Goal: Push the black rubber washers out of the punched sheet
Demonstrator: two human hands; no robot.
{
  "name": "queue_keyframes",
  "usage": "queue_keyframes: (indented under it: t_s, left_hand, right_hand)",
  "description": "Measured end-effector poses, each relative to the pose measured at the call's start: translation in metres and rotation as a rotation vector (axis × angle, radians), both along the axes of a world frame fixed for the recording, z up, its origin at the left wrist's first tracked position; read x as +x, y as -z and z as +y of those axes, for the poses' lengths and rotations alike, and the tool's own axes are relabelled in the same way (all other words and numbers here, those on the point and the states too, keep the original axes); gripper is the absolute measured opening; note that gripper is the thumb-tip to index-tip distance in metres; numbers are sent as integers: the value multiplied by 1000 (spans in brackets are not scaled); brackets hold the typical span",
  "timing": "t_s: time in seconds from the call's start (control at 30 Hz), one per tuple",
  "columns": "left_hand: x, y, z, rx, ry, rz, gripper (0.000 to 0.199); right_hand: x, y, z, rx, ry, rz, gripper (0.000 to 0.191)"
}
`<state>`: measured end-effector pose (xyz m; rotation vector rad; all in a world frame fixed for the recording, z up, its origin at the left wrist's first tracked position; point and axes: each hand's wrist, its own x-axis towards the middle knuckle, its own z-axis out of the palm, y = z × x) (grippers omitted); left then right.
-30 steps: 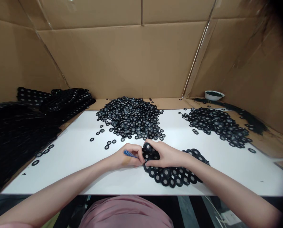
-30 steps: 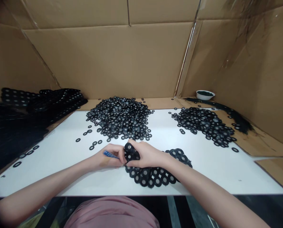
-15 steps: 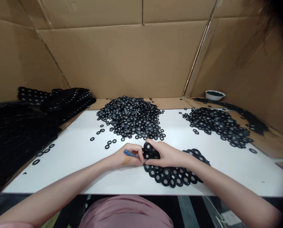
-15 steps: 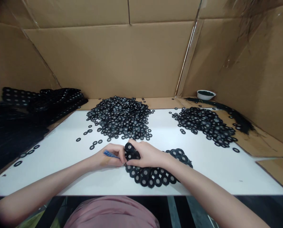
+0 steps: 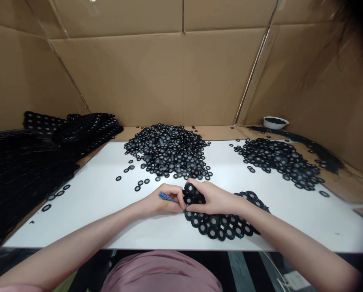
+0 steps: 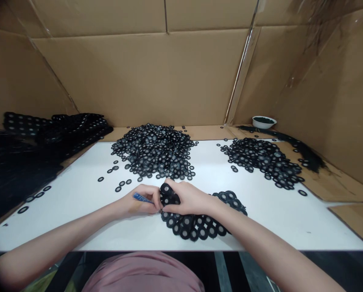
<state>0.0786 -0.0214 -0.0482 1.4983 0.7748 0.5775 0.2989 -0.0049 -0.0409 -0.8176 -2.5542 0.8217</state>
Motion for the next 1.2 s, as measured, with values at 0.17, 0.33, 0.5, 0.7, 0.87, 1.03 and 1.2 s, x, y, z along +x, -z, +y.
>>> queue_keyframes:
  t_s: [0.17,0.33,0.5,0.7,0.87,1.03,1.2]
  left_hand:
    - [0,-1,-1,-11,-5,-11,13]
    - [0,0,0,1,-5,3,13]
    - [-1,1,0,7,-7,6,13]
    - [0,0,0,0,-1,0,13]
    - [0,0,0,7,-2,8,13]
    - [0,0,0,15,-2,10,12]
    - [0,-1,-1,12,15,-4,12]
  right_hand:
    - [0,0,0,5,10,-5,39]
    - [0,-1,0,0,3,-7,38]
    - [-1,-2,0,7,9,-3,39]
    - [-1,-2,-1,5,11,-9,38]
    - [-1,-1,0,6,5,-4,39]
    - [0,-1,0,8,-1,-12,41]
    - [0,0,1,0,-3,3,45]
